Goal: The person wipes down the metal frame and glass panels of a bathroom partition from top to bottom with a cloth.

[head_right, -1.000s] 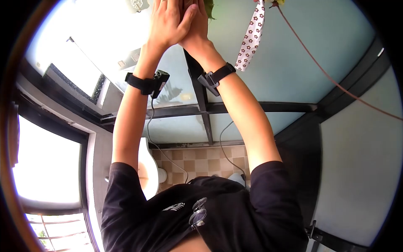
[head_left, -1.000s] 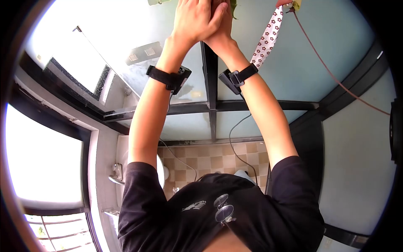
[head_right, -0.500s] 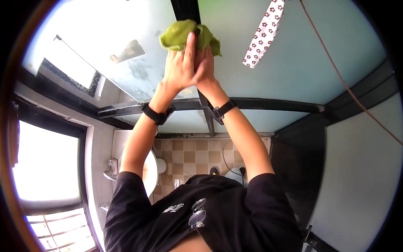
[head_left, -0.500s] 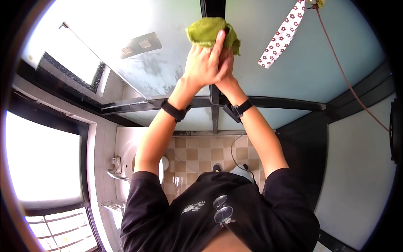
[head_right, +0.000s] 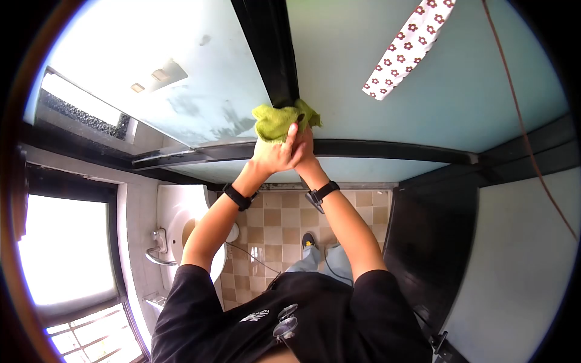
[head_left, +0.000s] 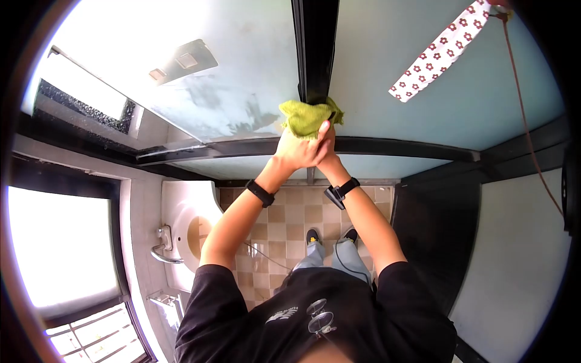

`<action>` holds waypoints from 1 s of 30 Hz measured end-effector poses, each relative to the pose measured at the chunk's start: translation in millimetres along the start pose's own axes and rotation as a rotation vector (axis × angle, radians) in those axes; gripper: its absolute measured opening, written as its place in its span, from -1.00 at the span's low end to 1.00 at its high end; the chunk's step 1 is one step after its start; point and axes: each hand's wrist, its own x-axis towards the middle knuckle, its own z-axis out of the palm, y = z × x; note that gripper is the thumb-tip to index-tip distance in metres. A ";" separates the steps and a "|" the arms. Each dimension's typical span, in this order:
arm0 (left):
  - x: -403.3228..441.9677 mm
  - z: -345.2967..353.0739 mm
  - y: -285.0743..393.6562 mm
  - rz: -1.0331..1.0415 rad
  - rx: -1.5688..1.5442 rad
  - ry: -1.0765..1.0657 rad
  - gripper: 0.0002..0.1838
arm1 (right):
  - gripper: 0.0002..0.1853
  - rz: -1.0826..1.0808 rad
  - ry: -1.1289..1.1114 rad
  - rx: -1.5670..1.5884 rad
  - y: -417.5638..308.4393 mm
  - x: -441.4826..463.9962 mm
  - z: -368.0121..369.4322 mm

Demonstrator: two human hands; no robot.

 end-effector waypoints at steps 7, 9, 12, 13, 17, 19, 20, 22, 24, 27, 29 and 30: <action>-73.6 41.1 17.2 -0.122 -0.134 -0.202 -0.14 | -0.46 0.092 -0.130 -0.215 43.8 -61.5 33.7; -86.1 43.1 23.0 -0.156 -0.197 -0.253 -0.19 | -0.47 0.091 -0.143 -0.296 49.8 -80.2 42.7; -96.0 43.8 33.1 -0.231 -0.214 -0.336 -0.27 | -0.44 -0.015 0.060 -0.411 55.4 -101.6 48.0; -97.3 43.6 37.9 -0.269 -0.223 -0.372 -0.30 | -0.44 -0.019 0.058 -0.409 56.9 -106.9 48.0; -86.7 28.4 46.8 -0.270 -0.141 -0.380 -0.28 | -0.37 -0.025 -0.018 -0.404 39.0 -95.9 30.9; -76.2 20.3 41.9 -0.232 -0.115 -0.336 -0.30 | -0.37 0.101 0.018 -0.305 48.2 -94.4 33.9; -70.4 14.7 38.4 -0.205 -0.098 -0.305 -0.31 | -0.42 0.129 0.059 -0.270 45.9 -90.0 29.5; -59.5 4.1 30.1 -0.142 -0.071 -0.301 -0.32 | -0.45 0.033 0.158 -0.283 20.6 -71.4 15.9; -38.5 -6.4 21.4 -0.121 -0.049 -0.272 -0.32 | -0.51 -0.108 0.258 -0.296 -4.4 -45.2 -2.0; 4.4 -29.6 10.9 -0.074 0.006 -0.146 -0.31 | -0.50 -0.243 0.353 -0.267 -42.6 0.5 -26.1; 34.2 -44.4 1.1 -0.047 0.016 -0.074 -0.30 | -0.46 -0.281 0.401 -0.238 -56.3 26.7 -36.4; 49.8 -53.2 -1.6 -0.023 0.039 -0.029 -0.28 | -0.44 -0.309 0.422 -0.247 -66.9 39.4 -45.2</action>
